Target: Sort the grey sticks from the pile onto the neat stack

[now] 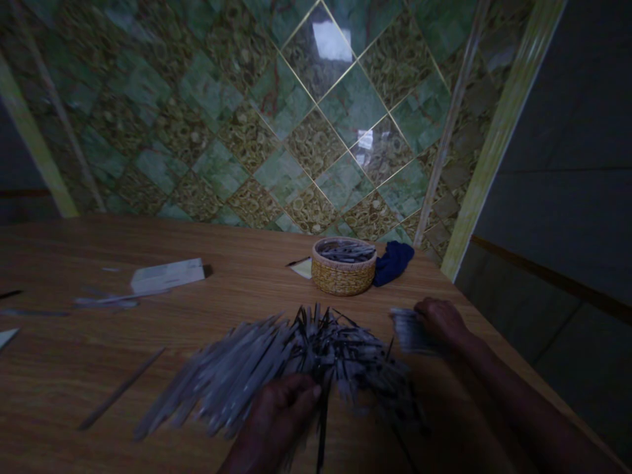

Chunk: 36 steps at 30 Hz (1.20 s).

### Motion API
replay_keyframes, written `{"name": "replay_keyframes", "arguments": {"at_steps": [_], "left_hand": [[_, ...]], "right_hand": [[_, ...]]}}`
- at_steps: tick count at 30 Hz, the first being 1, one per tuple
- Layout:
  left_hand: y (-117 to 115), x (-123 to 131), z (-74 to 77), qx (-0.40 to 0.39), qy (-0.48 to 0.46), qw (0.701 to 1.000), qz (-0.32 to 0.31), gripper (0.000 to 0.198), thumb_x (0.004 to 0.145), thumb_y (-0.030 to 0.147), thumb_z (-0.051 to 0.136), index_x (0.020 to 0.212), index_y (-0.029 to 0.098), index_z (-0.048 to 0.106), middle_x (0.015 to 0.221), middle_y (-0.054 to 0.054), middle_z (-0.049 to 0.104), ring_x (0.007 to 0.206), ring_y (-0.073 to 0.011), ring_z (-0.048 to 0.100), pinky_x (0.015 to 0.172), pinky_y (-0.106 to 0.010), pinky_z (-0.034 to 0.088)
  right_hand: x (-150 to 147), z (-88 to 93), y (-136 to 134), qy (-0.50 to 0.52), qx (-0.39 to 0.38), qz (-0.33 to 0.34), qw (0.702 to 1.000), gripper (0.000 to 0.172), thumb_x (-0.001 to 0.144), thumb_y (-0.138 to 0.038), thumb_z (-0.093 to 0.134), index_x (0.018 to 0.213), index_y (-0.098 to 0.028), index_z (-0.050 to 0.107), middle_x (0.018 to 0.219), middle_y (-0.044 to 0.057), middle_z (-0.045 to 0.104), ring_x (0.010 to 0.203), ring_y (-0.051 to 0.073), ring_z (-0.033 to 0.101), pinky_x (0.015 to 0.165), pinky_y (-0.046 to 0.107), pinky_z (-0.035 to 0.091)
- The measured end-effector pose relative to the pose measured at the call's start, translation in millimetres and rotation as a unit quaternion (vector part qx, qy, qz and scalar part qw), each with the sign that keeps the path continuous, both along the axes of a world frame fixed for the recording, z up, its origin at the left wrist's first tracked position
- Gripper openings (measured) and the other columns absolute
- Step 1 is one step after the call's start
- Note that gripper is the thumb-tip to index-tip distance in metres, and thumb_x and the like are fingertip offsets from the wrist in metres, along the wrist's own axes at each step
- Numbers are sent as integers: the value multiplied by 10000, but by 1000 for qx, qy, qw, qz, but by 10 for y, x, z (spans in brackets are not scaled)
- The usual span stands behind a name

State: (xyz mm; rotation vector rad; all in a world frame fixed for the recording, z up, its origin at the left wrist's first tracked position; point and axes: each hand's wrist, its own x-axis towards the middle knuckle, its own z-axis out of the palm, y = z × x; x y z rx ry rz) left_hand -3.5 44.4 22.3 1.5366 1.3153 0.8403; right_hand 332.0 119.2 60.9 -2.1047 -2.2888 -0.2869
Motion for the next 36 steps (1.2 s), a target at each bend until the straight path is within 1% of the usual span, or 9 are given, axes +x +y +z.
{"name": "replay_keyframes", "arguments": {"at_steps": [3, 6, 11, 16, 22, 26, 30, 32, 36], "left_hand": [[-12, 35, -19, -10, 20, 1000, -17, 326, 678, 477, 523, 595, 163, 538, 528, 29, 429, 510, -126, 386, 478, -241, 294], [-33, 50, -2, -8, 19, 999, -28, 297, 706, 442, 497, 600, 165, 508, 528, 39, 398, 503, -117, 356, 472, -238, 277], [-66, 35, 76, 23, 63, 998, -13, 269, 748, 389, 471, 593, 170, 486, 537, 37, 384, 528, -126, 378, 498, -245, 285], [-67, -11, 95, 71, 143, 987, -8, 273, 787, 357, 444, 589, 174, 493, 564, 25, 425, 584, -149, 445, 530, -252, 302], [-56, -50, 122, 96, 206, 974, -24, 263, 803, 318, 411, 626, 171, 536, 566, 12, 477, 591, -160, 490, 535, -258, 305], [-65, -40, 153, 117, 246, 961, -35, 250, 803, 293, 413, 627, 175, 546, 564, 3, 501, 578, -159, 504, 532, -259, 303], [-64, -43, 141, 114, 261, 958, -32, 234, 802, 289, 423, 649, 176, 560, 573, -8, 535, 581, -166, 524, 526, -256, 300], [-61, -44, 129, 108, 262, 958, -31, 221, 802, 283, 431, 666, 174, 568, 587, -12, 553, 602, -172, 538, 535, -253, 306], [-61, -27, 120, 93, 281, 955, -30, 164, 775, 229, 466, 677, 170, 584, 605, -13, 568, 643, -175, 552, 555, -246, 313]], "right_hand": [[223, -82, 139, -6, -14, -22, 1000, 256, 848, -212, 404, 902, -165, 649, 976, 119, 634, 916, 215, 573, 723, 289, 331], [308, -177, 203, -16, -28, -26, 999, 270, 850, -210, 395, 880, -167, 660, 974, 123, 637, 925, 217, 572, 721, 292, 329], [329, -290, 247, -26, -41, -20, 999, 272, 823, -146, 399, 916, -170, 654, 974, 119, 638, 943, 220, 566, 726, 294, 327], [245, -289, 211, -28, -24, -15, 999, 314, 784, -64, 381, 955, -155, 628, 980, 121, 629, 924, 216, 559, 724, 291, 326], [-180, -232, -115, -14, -3, 40, 999, 244, 822, -119, 380, 890, -137, 614, 938, 128, 621, 888, 207, 541, 752, 280, 326], [-689, -272, -451, 41, -5, 205, 978, 241, 848, -142, 374, 901, -154, 609, 898, 91, 622, 843, 188, 535, 749, 268, 344], [-1121, -370, -663, 43, -70, 281, 956, 222, 851, -179, 394, 880, -171, 614, 872, 79, 632, 816, 187, 553, 681, 259, 370], [-1226, -429, -696, 42, -89, 264, 959, 207, 850, -206, 410, 868, -191, 616, 876, 71, 638, 809, 188, 565, 653, 256, 370], [-1239, -526, -684, 75, -114, 169, 976, 191, 861, -292, 435, 828, -224, 610, 837, 39, 651, 756, 160, 570, 622, 236, 370]]}}
